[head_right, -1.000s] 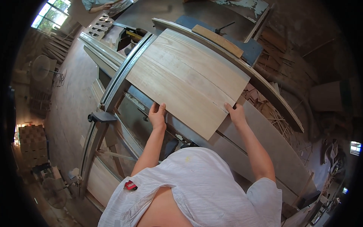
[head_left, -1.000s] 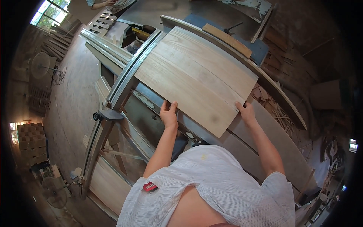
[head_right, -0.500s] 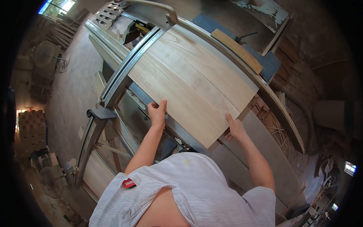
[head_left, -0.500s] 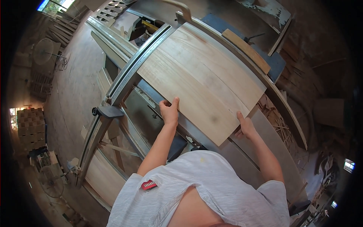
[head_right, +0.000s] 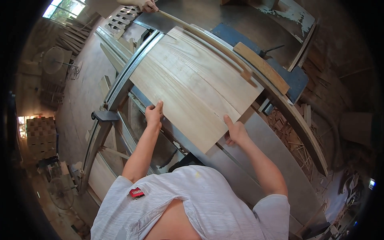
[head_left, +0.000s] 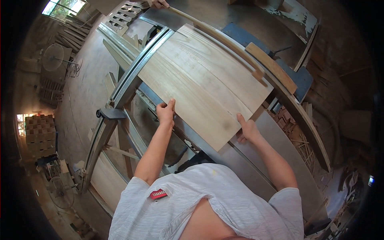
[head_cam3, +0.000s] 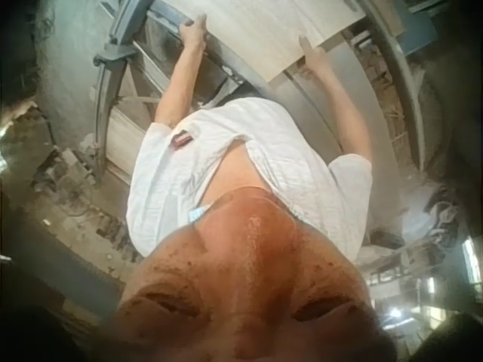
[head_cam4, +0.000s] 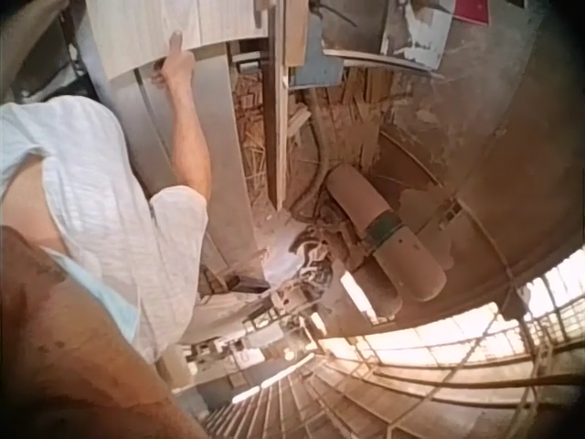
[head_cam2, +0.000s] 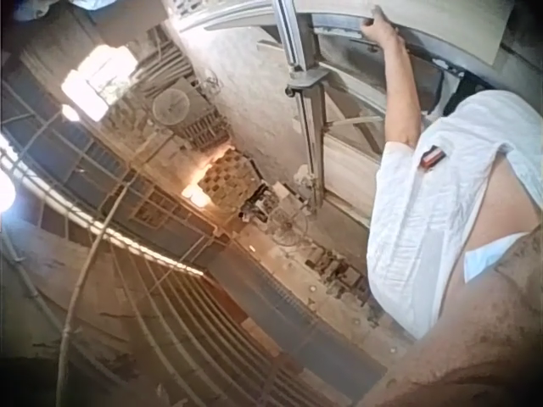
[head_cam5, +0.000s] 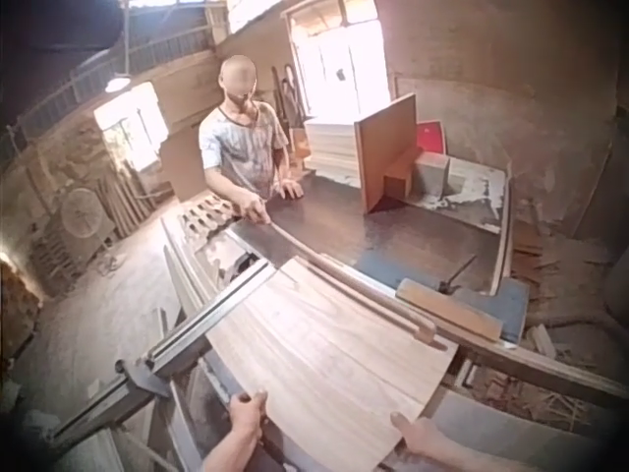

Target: Use a table saw to trim and cut large wooden panels.

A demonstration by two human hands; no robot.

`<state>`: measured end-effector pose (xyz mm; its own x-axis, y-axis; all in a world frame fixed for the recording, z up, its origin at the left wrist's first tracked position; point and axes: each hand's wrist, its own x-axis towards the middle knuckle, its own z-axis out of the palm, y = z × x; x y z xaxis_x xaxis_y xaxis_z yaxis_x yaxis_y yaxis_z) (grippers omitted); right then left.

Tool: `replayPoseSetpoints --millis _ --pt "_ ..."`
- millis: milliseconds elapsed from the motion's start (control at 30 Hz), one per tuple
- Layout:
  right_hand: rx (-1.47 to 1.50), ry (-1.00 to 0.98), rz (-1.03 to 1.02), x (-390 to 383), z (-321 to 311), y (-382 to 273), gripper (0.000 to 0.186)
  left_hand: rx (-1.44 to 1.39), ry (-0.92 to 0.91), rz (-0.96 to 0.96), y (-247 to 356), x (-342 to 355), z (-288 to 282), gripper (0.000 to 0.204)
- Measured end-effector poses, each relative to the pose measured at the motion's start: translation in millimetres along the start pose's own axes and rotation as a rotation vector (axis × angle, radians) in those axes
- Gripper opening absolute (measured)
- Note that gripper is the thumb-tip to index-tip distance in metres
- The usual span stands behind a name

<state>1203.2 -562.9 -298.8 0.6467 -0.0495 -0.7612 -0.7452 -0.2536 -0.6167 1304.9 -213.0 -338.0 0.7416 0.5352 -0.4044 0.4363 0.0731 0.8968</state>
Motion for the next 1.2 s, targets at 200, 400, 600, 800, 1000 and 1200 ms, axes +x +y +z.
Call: replayPoseSetpoints --millis 200,400,600,800,1000,1200 --pt "-0.036 0.024 -0.008 30 60 -88 0.093 0.007 0.046 0.072 43 85 -29 0.055" --pt "0.003 0.065 -0.058 84 118 -159 0.095 -0.07 -0.225 -0.069 19 68 -36 0.063" --pt "0.062 0.106 -0.104 112 173 -250 0.094 -0.245 -0.365 -0.059 77 151 -50 0.05" --pt "0.076 0.142 -0.183 155 229 -337 0.09 -0.296 -0.463 0.079 121 257 -96 0.064" --pt "-0.026 0.176 -0.226 188 300 -419 0.087 0.785 0.1 0.507 54 396 -239 0.052" --pt "0.106 0.199 -0.217 246 356 -469 0.08 1.102 -0.055 0.341 86 452 -257 0.063"
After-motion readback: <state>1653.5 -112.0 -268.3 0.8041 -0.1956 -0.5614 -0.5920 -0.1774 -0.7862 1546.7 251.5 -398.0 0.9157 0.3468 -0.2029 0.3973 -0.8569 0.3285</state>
